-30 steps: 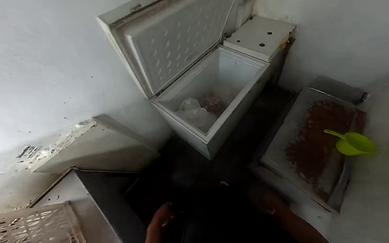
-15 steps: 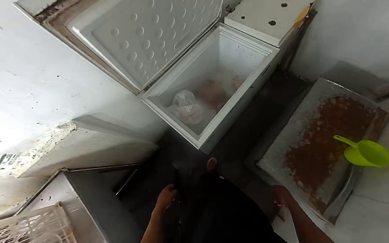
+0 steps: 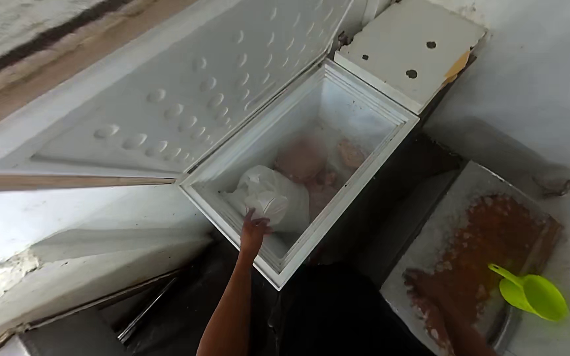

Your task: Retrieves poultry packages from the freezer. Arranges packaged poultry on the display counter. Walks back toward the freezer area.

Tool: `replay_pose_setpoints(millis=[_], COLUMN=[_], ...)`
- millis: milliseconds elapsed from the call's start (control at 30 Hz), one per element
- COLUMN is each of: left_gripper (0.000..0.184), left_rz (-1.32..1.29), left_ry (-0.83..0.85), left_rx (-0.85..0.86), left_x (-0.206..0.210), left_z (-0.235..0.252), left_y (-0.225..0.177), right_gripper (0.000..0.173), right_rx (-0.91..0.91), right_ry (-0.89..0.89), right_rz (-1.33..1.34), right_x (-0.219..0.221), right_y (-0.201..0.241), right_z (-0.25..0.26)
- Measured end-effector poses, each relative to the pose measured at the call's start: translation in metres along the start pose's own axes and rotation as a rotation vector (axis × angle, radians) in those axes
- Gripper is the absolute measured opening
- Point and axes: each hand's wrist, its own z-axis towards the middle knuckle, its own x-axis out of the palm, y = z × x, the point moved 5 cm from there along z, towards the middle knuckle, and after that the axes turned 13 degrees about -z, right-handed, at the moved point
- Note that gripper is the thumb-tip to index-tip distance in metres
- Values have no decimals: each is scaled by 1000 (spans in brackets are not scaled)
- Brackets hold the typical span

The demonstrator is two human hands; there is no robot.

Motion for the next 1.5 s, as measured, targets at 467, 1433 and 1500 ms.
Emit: replay_pose_setpoints(millis=[467,1433,1500], left_gripper=[63,65,65], left_rz=[-181,299,296], left_ry=[-331,-640,-302], left_rx=[-424,-158,-186], left_x=[158,339,406], left_z=[222,539,570], left_y=[63,144,112], right_gripper=[84,92,92], right_rx=[-299,-207,-225], right_ry=[-463,-896,-889], right_rz=[270,-140,-136], right_x=[-238,-243,-242], right_y=[320,415,416], right_z=[168,280,278])
